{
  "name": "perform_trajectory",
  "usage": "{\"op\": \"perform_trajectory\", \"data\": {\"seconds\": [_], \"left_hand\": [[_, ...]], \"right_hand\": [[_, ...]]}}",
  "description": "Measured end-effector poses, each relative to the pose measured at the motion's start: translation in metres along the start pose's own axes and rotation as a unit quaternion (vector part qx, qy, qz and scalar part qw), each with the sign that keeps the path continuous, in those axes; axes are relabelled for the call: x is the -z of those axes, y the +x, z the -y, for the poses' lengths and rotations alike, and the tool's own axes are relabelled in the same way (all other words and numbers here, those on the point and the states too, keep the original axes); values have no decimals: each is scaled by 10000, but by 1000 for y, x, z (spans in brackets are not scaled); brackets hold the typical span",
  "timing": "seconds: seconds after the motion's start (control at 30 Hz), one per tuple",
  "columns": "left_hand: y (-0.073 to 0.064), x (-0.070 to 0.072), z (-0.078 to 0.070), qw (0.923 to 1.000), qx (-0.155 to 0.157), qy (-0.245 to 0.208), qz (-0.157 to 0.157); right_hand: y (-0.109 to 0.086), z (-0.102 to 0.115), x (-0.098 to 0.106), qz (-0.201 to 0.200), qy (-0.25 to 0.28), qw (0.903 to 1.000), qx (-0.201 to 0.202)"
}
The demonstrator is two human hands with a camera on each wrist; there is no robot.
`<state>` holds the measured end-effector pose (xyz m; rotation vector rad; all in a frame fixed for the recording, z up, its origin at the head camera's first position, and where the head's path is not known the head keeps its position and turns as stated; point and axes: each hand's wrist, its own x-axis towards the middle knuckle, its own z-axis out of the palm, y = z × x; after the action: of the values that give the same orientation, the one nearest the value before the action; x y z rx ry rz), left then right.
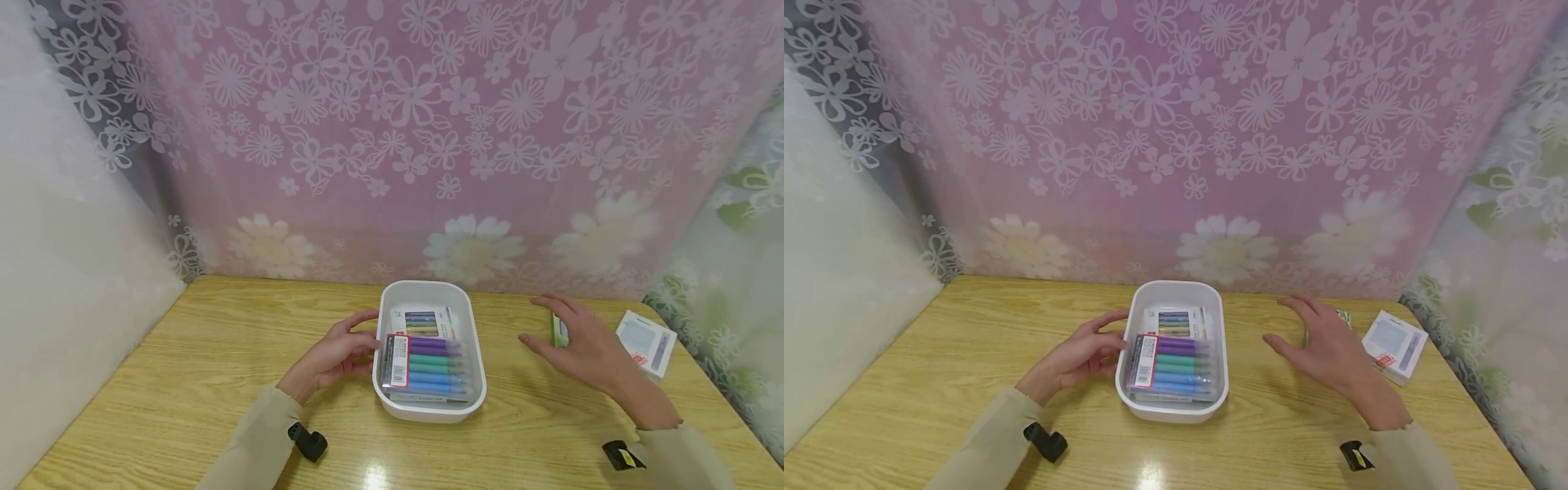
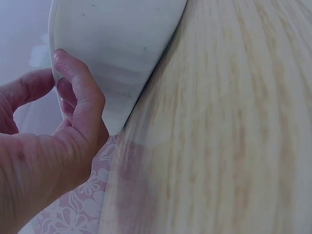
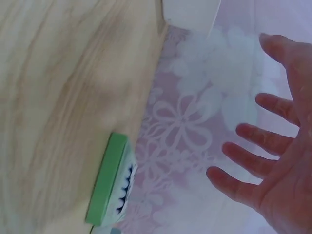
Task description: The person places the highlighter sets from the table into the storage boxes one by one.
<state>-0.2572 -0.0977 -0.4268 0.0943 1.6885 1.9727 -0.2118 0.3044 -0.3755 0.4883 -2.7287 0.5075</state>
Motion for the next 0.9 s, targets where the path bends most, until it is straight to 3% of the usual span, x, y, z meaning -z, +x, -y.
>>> {"op": "perform_trajectory", "data": {"seconds": [0.47, 0.67, 0.9], "left_hand": [[1, 1, 0, 9999, -9, -79, 87], [2, 2, 0, 9999, -16, -86, 67], [1, 1, 0, 9999, -11, -128, 107]], "right_hand": [[-9, -50, 2, -54, -234, 9953, -943], [-11, -72, 6, -45, -426, 9901, -1335], [-15, -103, 12, 234, -795, 9804, -1786]]}}
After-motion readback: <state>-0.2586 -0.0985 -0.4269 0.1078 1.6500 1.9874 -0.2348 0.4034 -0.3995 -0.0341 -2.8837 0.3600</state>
